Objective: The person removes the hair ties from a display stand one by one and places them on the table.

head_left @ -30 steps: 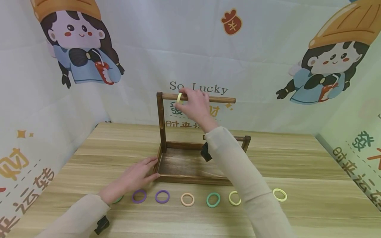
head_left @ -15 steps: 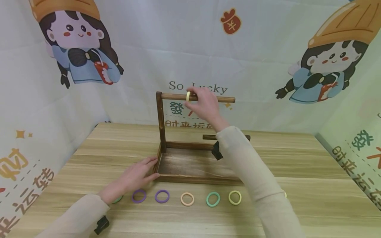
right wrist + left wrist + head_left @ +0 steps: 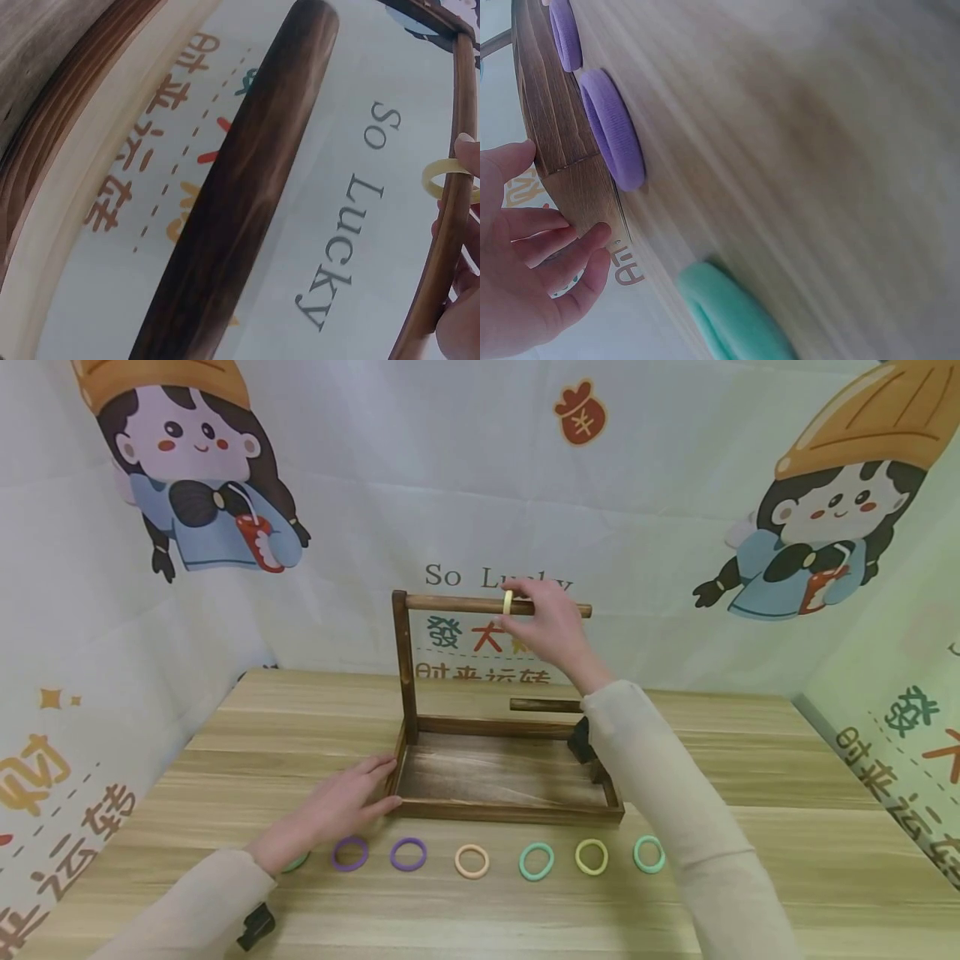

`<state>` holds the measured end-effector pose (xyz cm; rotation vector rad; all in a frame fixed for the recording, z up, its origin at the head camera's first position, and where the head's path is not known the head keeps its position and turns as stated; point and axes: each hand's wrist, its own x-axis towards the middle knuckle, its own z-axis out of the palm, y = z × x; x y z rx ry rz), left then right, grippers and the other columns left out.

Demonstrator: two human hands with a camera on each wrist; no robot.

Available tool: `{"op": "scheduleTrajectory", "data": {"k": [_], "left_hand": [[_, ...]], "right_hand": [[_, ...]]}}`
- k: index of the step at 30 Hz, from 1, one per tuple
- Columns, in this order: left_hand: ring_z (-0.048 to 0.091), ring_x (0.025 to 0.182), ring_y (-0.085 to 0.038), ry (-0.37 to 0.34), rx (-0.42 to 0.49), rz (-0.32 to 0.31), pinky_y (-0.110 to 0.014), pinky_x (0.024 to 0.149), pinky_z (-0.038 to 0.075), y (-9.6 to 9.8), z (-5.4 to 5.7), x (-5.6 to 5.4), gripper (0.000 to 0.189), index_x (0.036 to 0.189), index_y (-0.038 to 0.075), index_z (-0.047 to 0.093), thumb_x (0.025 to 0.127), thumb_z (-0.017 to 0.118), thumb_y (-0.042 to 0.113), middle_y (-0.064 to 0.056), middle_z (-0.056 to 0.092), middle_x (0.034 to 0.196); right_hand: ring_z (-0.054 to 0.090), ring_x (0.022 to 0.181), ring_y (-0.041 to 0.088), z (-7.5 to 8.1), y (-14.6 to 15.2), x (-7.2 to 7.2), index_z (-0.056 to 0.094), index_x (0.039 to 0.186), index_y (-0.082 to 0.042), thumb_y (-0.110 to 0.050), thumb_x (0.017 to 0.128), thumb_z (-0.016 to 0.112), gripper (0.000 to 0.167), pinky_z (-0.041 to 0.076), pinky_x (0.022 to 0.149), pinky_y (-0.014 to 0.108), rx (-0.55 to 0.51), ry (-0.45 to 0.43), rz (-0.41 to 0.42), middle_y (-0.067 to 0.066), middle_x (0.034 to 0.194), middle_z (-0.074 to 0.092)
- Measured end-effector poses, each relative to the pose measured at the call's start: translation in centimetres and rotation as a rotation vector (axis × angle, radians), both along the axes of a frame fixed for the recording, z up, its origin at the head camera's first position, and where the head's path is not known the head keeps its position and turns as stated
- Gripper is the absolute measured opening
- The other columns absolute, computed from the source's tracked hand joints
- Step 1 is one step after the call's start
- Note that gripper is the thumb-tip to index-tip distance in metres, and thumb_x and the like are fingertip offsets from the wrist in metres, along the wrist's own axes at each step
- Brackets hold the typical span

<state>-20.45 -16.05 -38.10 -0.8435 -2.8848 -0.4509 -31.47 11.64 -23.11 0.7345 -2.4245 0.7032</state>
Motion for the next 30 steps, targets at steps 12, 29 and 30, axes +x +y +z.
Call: {"op": "scheduleTrajectory", "data": {"k": [12, 29, 30], "left_hand": [[0.043, 0.11, -0.038, -0.008, -0.005, 0.013, -0.048, 0.087, 0.039, 0.1, 0.1, 0.1, 0.057, 0.125, -0.009, 0.042, 0.087, 0.055, 0.032, -0.021, 0.04, 0.128], [0.044, 0.11, -0.039, -0.011, 0.0, 0.01, -0.049, 0.088, 0.038, 0.2, 0.2, 0.2, 0.057, 0.124, -0.01, 0.042, 0.087, 0.056, 0.03, -0.023, 0.04, 0.128], [0.044, 0.109, -0.039, -0.011, -0.001, 0.01, -0.049, 0.087, 0.039, 0.2, 0.2, 0.2, 0.057, 0.124, -0.01, 0.042, 0.087, 0.056, 0.03, -0.023, 0.04, 0.128]], "right_hand": [[0.049, 0.095, 0.025, -0.5, 3.1, 0.0, 0.056, 0.114, 0.0, -0.014, 0.078, 0.068, 0.041, 0.038, 0.084, 0.037, -0.065, 0.031, 0.04, 0.012, 0.105, 0.057], [0.049, 0.089, 0.025, -1.3, 6.8, 0.2, 0.056, 0.112, 0.002, -0.012, 0.077, 0.068, 0.04, 0.038, 0.08, 0.039, -0.128, 0.045, -0.004, 0.013, 0.093, 0.058], [0.049, 0.09, 0.025, -1.4, 7.0, 0.3, 0.055, 0.112, 0.002, -0.011, 0.077, 0.068, 0.039, 0.039, 0.08, 0.039, -0.131, 0.043, -0.006, 0.013, 0.094, 0.057]]}}
